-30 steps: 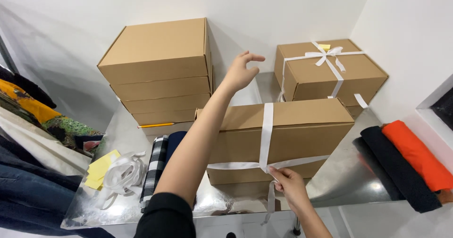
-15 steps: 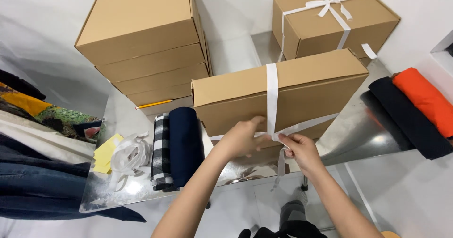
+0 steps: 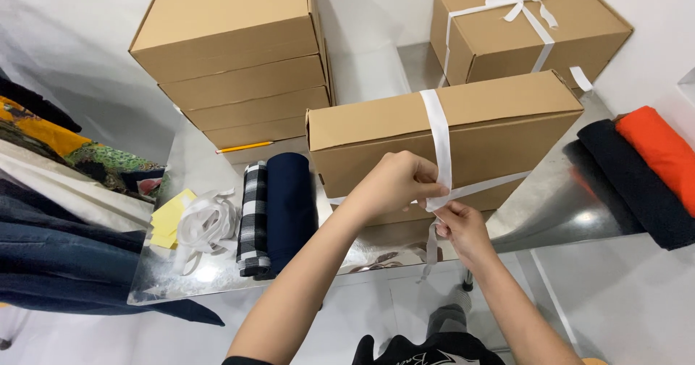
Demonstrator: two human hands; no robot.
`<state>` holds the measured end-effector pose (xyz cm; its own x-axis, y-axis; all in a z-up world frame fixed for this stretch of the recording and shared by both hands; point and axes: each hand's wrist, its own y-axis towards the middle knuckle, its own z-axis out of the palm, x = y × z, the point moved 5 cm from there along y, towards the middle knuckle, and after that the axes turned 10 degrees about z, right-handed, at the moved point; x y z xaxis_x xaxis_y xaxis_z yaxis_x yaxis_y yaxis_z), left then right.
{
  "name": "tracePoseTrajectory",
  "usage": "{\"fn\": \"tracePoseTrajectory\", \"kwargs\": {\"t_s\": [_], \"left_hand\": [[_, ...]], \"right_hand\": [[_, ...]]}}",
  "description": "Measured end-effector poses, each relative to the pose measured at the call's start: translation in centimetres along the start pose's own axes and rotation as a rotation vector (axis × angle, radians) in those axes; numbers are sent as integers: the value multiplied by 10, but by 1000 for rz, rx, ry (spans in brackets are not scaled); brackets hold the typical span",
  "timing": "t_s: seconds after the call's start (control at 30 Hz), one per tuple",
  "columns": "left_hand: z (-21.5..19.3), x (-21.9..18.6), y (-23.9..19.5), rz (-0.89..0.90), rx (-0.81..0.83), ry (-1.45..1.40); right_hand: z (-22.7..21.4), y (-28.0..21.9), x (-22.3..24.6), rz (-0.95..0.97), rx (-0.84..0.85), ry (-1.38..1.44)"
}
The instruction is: The person places two pink folded items wrapped in plastic into a cardboard box, closes the lid, and then wraps a white ribbon around the box. They tie the ribbon into a neat bow on top of the package.
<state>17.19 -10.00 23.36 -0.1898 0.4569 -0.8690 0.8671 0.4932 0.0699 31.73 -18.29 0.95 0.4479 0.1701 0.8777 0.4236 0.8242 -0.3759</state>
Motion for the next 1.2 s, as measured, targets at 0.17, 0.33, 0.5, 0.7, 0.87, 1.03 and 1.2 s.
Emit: {"fn": "tracePoseTrajectory", "kwargs": {"t_s": [0.17, 0.33, 0.5, 0.7, 0.87, 1.03, 1.2], "left_hand": [[-19, 7, 22, 128, -178, 208], [-55, -38, 26, 230, -273, 441], [-83, 4, 70, 221, -315, 398], [-87, 30, 74, 179, -331, 234], [-84, 39, 81, 200, -376, 312], [-84, 37, 79, 190, -382, 369], [-83, 17, 71, 230, -420, 408]], "right_hand": [[7, -5, 5, 0, -27, -3], [6, -1, 1, -2, -26, 17], [17, -20, 15, -47, -45, -2], [-5, -15, -15, -43, -40, -87], [3, -13, -15, -45, -16, -94], [11, 12, -30, -58, -32, -105], [9, 60, -57, -13, 25, -89]]}}
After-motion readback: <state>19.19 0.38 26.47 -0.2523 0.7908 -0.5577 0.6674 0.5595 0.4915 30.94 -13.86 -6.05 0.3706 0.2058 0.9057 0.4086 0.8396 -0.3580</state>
